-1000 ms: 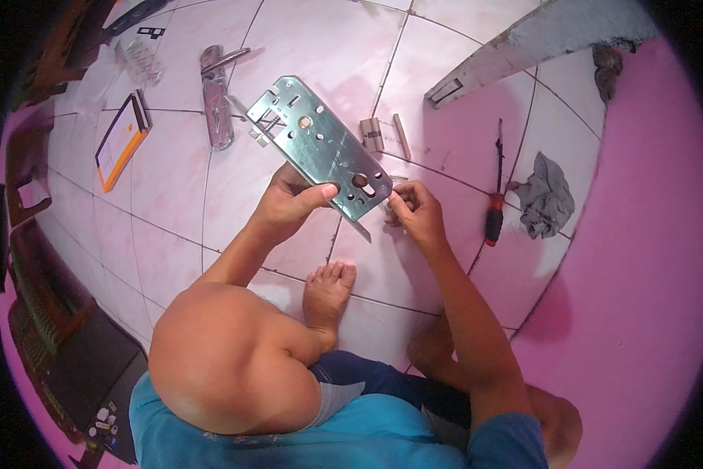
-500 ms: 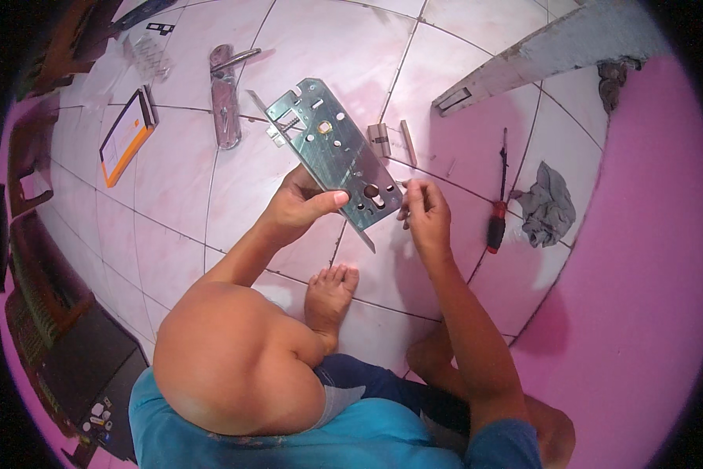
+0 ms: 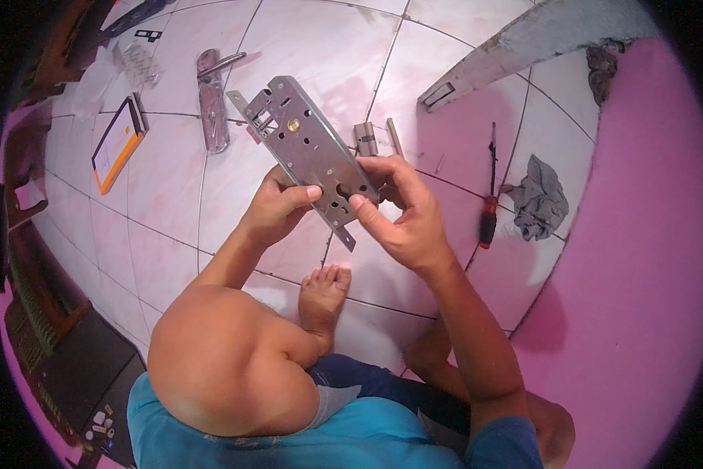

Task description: The person unscrews and removes the lock cylinder and lock body from a door using a screwdriver, then fits screws into the lock body by hand.

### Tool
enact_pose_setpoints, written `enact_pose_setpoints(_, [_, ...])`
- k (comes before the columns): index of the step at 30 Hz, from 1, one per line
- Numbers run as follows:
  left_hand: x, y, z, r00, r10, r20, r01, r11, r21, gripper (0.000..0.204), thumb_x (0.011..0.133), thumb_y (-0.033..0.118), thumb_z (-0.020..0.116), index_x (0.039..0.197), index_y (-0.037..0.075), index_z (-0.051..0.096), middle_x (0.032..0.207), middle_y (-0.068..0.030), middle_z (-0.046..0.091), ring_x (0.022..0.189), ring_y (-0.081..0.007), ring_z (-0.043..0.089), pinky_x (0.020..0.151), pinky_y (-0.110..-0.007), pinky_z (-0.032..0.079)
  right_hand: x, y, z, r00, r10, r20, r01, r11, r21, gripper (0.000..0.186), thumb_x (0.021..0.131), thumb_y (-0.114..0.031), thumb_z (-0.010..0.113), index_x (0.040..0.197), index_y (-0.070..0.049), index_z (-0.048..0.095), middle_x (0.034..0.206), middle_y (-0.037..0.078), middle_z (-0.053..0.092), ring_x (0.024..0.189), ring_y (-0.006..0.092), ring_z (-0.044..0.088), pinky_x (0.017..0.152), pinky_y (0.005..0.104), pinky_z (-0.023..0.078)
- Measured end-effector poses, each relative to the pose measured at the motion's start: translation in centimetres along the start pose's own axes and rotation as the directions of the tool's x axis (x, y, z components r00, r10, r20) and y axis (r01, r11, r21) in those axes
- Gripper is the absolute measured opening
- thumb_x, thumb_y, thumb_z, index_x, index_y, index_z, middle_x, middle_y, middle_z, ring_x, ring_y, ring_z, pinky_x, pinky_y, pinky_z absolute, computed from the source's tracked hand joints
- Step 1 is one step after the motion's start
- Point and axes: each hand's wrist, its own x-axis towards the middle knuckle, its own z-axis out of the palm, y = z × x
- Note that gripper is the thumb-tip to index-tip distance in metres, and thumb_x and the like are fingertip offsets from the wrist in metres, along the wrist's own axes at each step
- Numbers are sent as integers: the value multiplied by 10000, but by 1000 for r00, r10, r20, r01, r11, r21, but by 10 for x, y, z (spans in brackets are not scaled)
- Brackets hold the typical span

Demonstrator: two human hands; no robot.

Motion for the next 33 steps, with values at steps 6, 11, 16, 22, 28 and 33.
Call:
enact_pose_setpoints(6, [11, -15, 1, 999, 32, 22, -29, 988, -149, 790, 907, 710, 371, 1309, 32, 415, 1134, -107, 586, 1048, -210, 593, 922, -388, 476, -3, -10, 15, 967, -256, 11, 250, 931, -264, 386, 767, 19, 707, 1133, -18, 591, 921, 77, 544, 772, 157, 572, 675, 276, 489])
enact_pose_setpoints(11, [15, -15, 9, 997, 69, -18, -71, 955, -288, 755, 906, 695, 393, 1287, 44, 386, 1006, -61, 547, 956, -187, 582, 845, -377, 499, -6, -6, 26, 946, -324, 16, 307, 879, -366, 409, 738, 6, 749, 1111, -29, 587, 883, 95, 539, 740, 187, 563, 633, 284, 480])
enact_pose_setpoints(16, [15, -17, 6, 995, 44, -89, -67, 961, -267, 656, 925, 653, 440, 1225, 70, 427, 947, -32, 524, 853, -157, 556, 763, -365, 511, -7, -7, 31, 959, -278, 53, 277, 885, -374, 448, 725, -34, 781, 1127, -31, 584, 931, 106, 564, 790, 205, 569, 662, 308, 482])
enact_pose_setpoints(22, [11, -10, 12, 992, -100, -72, 54, 879, -474, 420, 910, 521, 609, 963, 126, 478, 837, -23, 527, 832, -154, 582, 743, -346, 509, -7, -6, 33, 964, -252, 85, 266, 897, -353, 465, 726, -63, 788, 1145, -35, 589, 992, 114, 573, 837, 223, 573, 692, 316, 480])
enact_pose_setpoints(28, [12, -9, 9, 992, -106, -70, 61, 880, -472, 381, 902, 469, 627, 965, 130, 466, 822, -19, 522, 796, -160, 574, 731, -348, 502, -9, -7, 34, 964, -245, 104, 266, 905, -332, 457, 737, -73, 781, 1152, -43, 592, 966, 107, 577, 813, 213, 565, 685, 312, 469])
enact_pose_setpoints(33, [13, -13, 5, 999, 0, -54, -16, 956, -294, 445, 877, 488, 628, 1075, 116, 483, 841, -17, 481, 804, -174, 539, 695, -352, 487, -11, -4, 35, 967, -240, 81, 253, 918, -306, 385, 760, -80, 770, 1103, -40, 599, 915, 91, 581, 781, 189, 548, 663, 303, 451])
